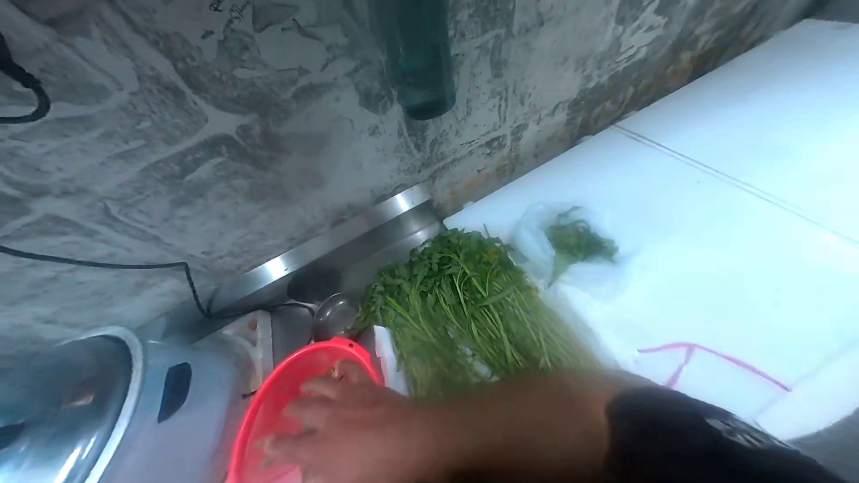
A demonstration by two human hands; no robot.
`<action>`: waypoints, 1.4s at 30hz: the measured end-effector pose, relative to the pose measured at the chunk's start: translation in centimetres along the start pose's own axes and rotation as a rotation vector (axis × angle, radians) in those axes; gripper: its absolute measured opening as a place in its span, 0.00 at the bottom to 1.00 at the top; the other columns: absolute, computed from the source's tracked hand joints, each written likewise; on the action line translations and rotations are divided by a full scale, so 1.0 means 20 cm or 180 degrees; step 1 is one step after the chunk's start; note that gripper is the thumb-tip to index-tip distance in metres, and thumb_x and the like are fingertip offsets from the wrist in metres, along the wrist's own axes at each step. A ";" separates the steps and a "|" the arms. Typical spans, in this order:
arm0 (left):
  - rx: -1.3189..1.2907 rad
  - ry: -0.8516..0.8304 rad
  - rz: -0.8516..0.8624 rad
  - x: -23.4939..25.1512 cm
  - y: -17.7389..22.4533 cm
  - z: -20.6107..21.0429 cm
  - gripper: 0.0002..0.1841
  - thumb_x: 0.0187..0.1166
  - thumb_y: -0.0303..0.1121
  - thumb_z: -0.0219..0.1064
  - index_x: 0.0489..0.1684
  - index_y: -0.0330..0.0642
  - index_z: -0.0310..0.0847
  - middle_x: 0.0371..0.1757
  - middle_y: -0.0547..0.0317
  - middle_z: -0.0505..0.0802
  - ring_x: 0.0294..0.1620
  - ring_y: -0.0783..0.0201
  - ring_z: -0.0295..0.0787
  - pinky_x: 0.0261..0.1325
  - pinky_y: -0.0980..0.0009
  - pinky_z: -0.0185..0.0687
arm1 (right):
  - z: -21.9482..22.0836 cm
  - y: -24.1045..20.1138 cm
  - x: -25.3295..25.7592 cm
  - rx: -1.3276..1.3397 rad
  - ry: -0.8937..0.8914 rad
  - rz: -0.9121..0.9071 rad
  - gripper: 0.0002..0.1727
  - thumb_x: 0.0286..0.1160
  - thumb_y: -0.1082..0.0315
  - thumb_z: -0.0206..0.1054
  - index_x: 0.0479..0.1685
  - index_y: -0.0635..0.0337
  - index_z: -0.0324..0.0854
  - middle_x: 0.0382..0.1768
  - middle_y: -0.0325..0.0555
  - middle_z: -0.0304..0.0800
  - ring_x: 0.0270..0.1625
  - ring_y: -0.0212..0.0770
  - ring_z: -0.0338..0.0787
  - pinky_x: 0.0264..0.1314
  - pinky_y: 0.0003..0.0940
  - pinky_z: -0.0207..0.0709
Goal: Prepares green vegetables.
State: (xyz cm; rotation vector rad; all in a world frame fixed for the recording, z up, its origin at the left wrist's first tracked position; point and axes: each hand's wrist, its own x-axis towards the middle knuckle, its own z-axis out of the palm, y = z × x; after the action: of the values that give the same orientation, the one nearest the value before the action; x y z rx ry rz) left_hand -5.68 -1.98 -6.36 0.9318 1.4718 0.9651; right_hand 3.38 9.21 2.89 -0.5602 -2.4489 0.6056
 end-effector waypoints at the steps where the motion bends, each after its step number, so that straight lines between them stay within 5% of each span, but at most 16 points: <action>1: -0.0005 -0.0183 0.0242 0.01 -0.02 0.01 0.09 0.82 0.26 0.58 0.36 0.34 0.84 0.28 0.59 0.91 0.30 0.66 0.89 0.40 0.64 0.89 | -0.01 0.03 -0.01 0.0197 -0.0101 0.0189 0.29 0.75 0.52 0.71 0.79 0.39 0.78 0.74 0.44 0.82 0.84 0.55 0.71 0.84 0.75 0.56; 3: 0.0141 -0.0160 0.1009 0.01 0.00 0.00 0.11 0.85 0.30 0.58 0.41 0.33 0.86 0.34 0.58 0.94 0.36 0.66 0.92 0.47 0.63 0.91 | -0.04 0.09 -0.10 0.0690 -0.0026 0.0538 0.30 0.76 0.51 0.70 0.79 0.44 0.78 0.79 0.43 0.78 0.87 0.52 0.67 0.87 0.72 0.52; 5: 0.0312 0.0197 0.1691 0.04 0.04 -0.01 0.15 0.91 0.40 0.56 0.51 0.38 0.83 0.46 0.62 0.93 0.49 0.70 0.91 0.56 0.65 0.89 | -0.05 0.15 -0.26 0.1355 -0.0015 0.0953 0.36 0.78 0.49 0.67 0.85 0.54 0.70 0.81 0.49 0.75 0.86 0.49 0.70 0.87 0.59 0.61; 8: 0.0113 0.0129 0.2047 0.11 0.15 0.05 0.17 0.93 0.48 0.51 0.55 0.48 0.82 0.67 0.61 0.86 0.67 0.66 0.83 0.69 0.65 0.82 | -0.06 0.16 -0.45 0.2637 -0.0035 0.1072 0.43 0.85 0.54 0.62 0.95 0.60 0.47 0.83 0.56 0.72 0.78 0.45 0.80 0.79 0.48 0.76; 10: -0.0170 -0.0083 0.2039 0.18 0.22 0.15 0.19 0.91 0.54 0.50 0.53 0.55 0.83 0.76 0.66 0.80 0.75 0.69 0.76 0.76 0.66 0.74 | -0.09 0.16 -0.50 0.2816 0.0171 0.0956 0.42 0.88 0.53 0.57 0.95 0.62 0.44 0.83 0.53 0.71 0.81 0.40 0.76 0.83 0.43 0.71; 13: -0.0828 -0.0233 0.1601 0.31 0.33 0.33 0.25 0.87 0.58 0.54 0.57 0.45 0.80 0.84 0.56 0.74 0.79 0.63 0.75 0.75 0.63 0.76 | -0.18 0.20 -0.56 0.2092 0.0477 0.1256 0.40 0.90 0.55 0.55 0.95 0.61 0.44 0.87 0.53 0.66 0.86 0.41 0.70 0.89 0.43 0.65; 17: 0.0037 -0.1016 0.1145 0.42 0.40 0.56 0.41 0.75 0.67 0.63 0.80 0.47 0.68 0.95 0.53 0.55 0.90 0.57 0.59 0.82 0.52 0.70 | -0.24 0.30 -0.72 0.1437 0.1363 0.2238 0.28 0.86 0.63 0.57 0.86 0.51 0.67 0.71 0.44 0.84 0.69 0.38 0.87 0.72 0.46 0.83; 19: 0.0365 -0.1468 0.0958 0.45 0.40 0.65 0.48 0.76 0.67 0.62 0.94 0.52 0.51 0.96 0.57 0.51 0.93 0.58 0.53 0.87 0.51 0.64 | -0.35 0.36 -0.81 0.1396 0.1571 0.2831 0.23 0.87 0.64 0.59 0.79 0.50 0.75 0.63 0.43 0.88 0.60 0.38 0.90 0.65 0.46 0.85; 21: 0.0371 -0.1535 0.0743 0.50 0.37 0.70 0.47 0.82 0.57 0.62 0.98 0.58 0.36 0.95 0.61 0.57 0.90 0.61 0.62 0.84 0.56 0.68 | -0.50 0.43 -0.90 0.1120 0.1671 0.3048 0.22 0.88 0.64 0.57 0.79 0.48 0.75 0.62 0.45 0.89 0.57 0.40 0.91 0.60 0.48 0.86; 24: 0.1081 -0.1176 0.0471 0.63 0.25 0.76 0.35 0.87 0.43 0.62 0.92 0.43 0.53 0.74 0.51 0.86 0.66 0.59 0.88 0.68 0.58 0.86 | -0.74 0.52 -1.05 0.0198 0.2179 0.2682 0.24 0.87 0.68 0.57 0.81 0.54 0.72 0.55 0.52 0.89 0.46 0.44 0.91 0.49 0.49 0.88; 28: 0.3256 -0.1542 -0.0159 0.72 0.12 0.87 0.35 0.82 0.64 0.58 0.71 0.43 0.82 0.61 0.49 0.92 0.64 0.52 0.90 0.71 0.45 0.81 | -0.98 0.69 -1.16 -0.1286 0.2675 0.1924 0.25 0.84 0.67 0.53 0.78 0.63 0.72 0.53 0.57 0.88 0.46 0.47 0.90 0.49 0.46 0.86; 31: 0.4015 -0.1849 -0.0218 0.69 0.10 0.93 0.35 0.80 0.66 0.57 0.65 0.42 0.83 0.60 0.43 0.91 0.65 0.45 0.88 0.68 0.40 0.80 | -0.95 0.91 -1.31 -0.1611 0.1892 0.2607 0.26 0.82 0.69 0.58 0.80 0.63 0.72 0.68 0.63 0.82 0.69 0.63 0.84 0.69 0.64 0.77; 34: 0.3793 -0.1764 -0.0450 0.71 0.14 0.91 0.24 0.85 0.49 0.58 0.64 0.39 0.83 0.57 0.42 0.92 0.61 0.45 0.90 0.65 0.41 0.82 | -0.77 0.94 -1.38 -0.1267 0.1028 0.3478 0.30 0.81 0.64 0.65 0.84 0.57 0.72 0.87 0.55 0.65 0.90 0.63 0.61 0.85 0.78 0.49; 36: 0.3417 -0.1688 -0.0514 0.71 0.14 0.85 0.23 0.86 0.48 0.59 0.64 0.37 0.83 0.56 0.41 0.92 0.59 0.46 0.90 0.65 0.43 0.83 | -0.60 0.81 -1.36 -0.0808 0.1269 0.3473 0.22 0.80 0.64 0.65 0.71 0.58 0.84 0.79 0.52 0.78 0.81 0.56 0.75 0.83 0.67 0.63; 38: 0.2976 -0.1721 -0.0369 0.66 0.13 0.80 0.22 0.86 0.48 0.61 0.59 0.36 0.83 0.48 0.45 0.91 0.49 0.51 0.92 0.58 0.49 0.87 | -0.45 0.65 -1.30 0.0158 0.1368 0.3603 0.14 0.84 0.62 0.63 0.57 0.57 0.89 0.57 0.48 0.91 0.59 0.47 0.91 0.65 0.55 0.84; 42: 0.2325 -0.2165 0.0358 0.49 0.22 0.72 0.17 0.85 0.41 0.62 0.60 0.38 0.85 0.43 0.54 0.94 0.43 0.62 0.93 0.54 0.58 0.90 | -0.34 0.48 -1.12 0.1893 0.0600 0.3495 0.21 0.88 0.50 0.59 0.60 0.57 0.87 0.50 0.48 0.92 0.52 0.40 0.91 0.61 0.44 0.84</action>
State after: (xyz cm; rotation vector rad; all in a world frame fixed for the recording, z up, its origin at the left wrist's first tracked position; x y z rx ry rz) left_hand 7.93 9.89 -6.79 1.6800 1.1689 0.0975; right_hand 27.00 7.75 -6.28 -1.5816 -1.4785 1.5233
